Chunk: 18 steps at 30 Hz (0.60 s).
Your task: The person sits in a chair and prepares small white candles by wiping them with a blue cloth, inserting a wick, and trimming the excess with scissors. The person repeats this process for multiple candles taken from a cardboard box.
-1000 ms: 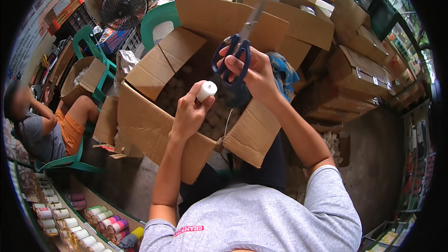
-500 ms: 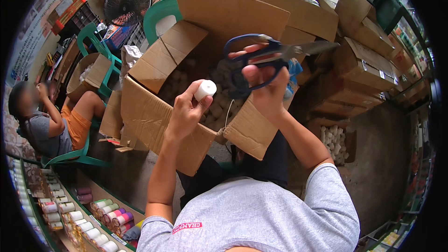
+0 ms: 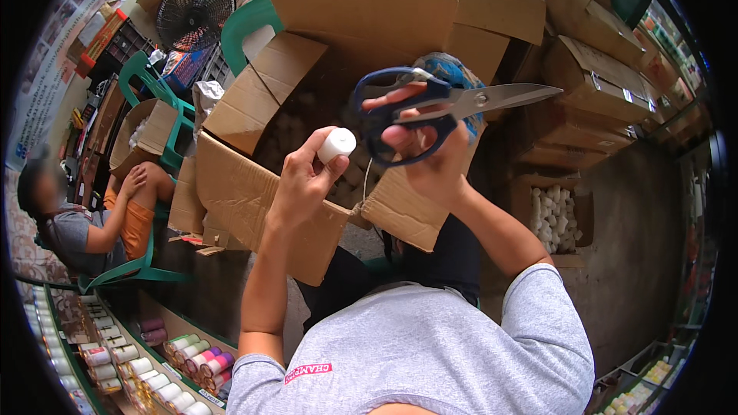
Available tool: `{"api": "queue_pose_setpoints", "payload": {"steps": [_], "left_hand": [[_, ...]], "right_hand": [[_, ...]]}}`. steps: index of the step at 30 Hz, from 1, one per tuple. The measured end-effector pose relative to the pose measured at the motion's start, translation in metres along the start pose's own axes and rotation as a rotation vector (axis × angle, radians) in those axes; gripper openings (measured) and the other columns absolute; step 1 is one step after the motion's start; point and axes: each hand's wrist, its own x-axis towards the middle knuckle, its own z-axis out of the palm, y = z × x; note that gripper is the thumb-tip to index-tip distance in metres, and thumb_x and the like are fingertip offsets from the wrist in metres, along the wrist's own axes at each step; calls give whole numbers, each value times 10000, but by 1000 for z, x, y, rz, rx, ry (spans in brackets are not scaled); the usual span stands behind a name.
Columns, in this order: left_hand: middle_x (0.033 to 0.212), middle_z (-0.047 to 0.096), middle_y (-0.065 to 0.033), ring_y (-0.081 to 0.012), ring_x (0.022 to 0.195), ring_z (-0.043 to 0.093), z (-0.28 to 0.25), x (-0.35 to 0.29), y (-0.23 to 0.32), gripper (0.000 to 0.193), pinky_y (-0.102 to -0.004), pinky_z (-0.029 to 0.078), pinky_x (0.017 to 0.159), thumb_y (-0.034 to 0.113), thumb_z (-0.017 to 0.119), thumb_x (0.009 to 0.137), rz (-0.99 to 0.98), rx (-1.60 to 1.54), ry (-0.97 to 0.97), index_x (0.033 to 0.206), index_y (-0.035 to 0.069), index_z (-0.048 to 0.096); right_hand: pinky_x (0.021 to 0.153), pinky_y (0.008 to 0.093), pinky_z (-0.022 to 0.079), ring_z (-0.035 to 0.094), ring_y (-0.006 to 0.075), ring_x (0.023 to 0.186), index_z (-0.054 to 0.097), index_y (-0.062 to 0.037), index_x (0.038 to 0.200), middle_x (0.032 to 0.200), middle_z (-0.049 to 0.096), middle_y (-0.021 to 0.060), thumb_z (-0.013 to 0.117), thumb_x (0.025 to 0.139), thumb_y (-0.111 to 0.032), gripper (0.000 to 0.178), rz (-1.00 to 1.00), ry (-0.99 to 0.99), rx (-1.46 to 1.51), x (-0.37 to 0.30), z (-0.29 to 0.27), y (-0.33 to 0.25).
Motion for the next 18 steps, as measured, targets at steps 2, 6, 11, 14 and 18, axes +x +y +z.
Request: {"api": "queue_pose_setpoints", "payload": {"steps": [2,6,11,14,18], "left_hand": [[781,594,-22,-70,658,495,2,0,0,293,-237,422,576,131,670,891,-51,-14,-60,1162,44,599],[904,644,-48,-109,781,581,-1,5,-20,448,-268,454,712,329,694,892,13,-373,-1,1205,47,544],[1386,533,-119,-251,1250,515,-20,36,-25,581,-431,350,1002,522,611,889,-86,-832,98,1311,150,466],[1456,440,-110,-293,1262,502,-12,43,-22,607,-479,377,1007,524,605,883,-31,-958,142,1383,241,407],[1415,450,-98,-363,1216,534,1,27,-14,663,-464,490,901,499,627,874,-59,-1055,90,1418,234,357]], "right_hand": [[603,244,482,610,87,711,597,20,1002,827,637,61,682,809,7,211,55,-202,-482,-10,-6,-12],[620,227,474,599,67,730,595,1,1002,855,632,20,656,837,-21,178,362,-64,-165,-1,-20,-17],[638,205,470,597,78,733,608,-43,1046,849,592,3,705,866,-167,239,848,-299,406,-27,-13,-27],[671,253,479,579,114,698,598,-56,963,793,571,11,611,902,-536,483,1149,-176,872,-54,17,-32],[738,259,482,560,138,763,598,-45,999,830,568,22,494,872,-695,671,1084,-166,879,-45,30,-15]]}}
